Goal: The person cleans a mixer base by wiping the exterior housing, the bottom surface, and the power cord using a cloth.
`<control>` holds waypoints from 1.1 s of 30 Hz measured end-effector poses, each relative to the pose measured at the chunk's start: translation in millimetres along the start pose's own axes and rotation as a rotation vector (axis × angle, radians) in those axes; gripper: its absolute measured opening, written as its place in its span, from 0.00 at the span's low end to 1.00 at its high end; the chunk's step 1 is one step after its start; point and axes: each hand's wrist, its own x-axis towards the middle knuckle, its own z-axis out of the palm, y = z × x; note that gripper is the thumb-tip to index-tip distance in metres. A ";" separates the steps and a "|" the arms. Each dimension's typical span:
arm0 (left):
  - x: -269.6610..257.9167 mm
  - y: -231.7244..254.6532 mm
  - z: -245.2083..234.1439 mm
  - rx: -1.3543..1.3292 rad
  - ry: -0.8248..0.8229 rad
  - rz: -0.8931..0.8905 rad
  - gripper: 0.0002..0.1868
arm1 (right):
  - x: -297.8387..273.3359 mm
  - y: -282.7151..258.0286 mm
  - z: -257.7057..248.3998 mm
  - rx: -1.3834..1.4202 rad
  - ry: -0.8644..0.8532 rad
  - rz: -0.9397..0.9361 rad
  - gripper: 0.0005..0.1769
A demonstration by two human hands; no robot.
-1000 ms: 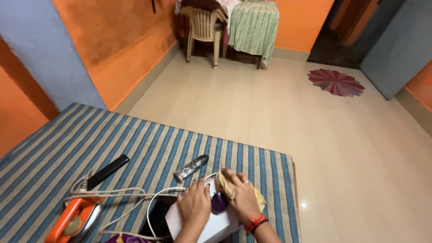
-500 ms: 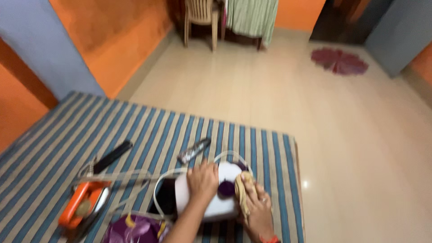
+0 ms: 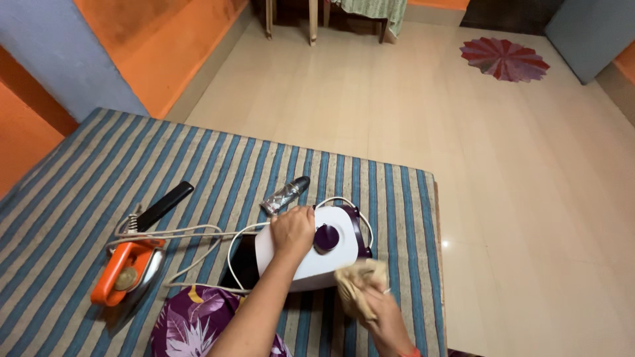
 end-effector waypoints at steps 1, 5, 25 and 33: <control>2.9 -3.2 0.7 -0.010 -0.008 -0.024 0.18 | -9.0 8.8 3.8 0.311 0.036 0.078 0.18; 3.0 -0.1 6.1 0.032 -0.027 -0.018 0.19 | -15.7 10.5 -9.3 1.161 0.233 0.384 0.17; -6.6 15.1 -2.5 0.017 -0.006 0.005 0.18 | 70.7 -71.2 3.0 -0.539 0.545 -0.185 0.27; -14.9 15.7 -12.8 0.021 -0.010 -0.012 0.17 | 29.1 -68.0 26.3 -0.348 0.478 -0.226 0.35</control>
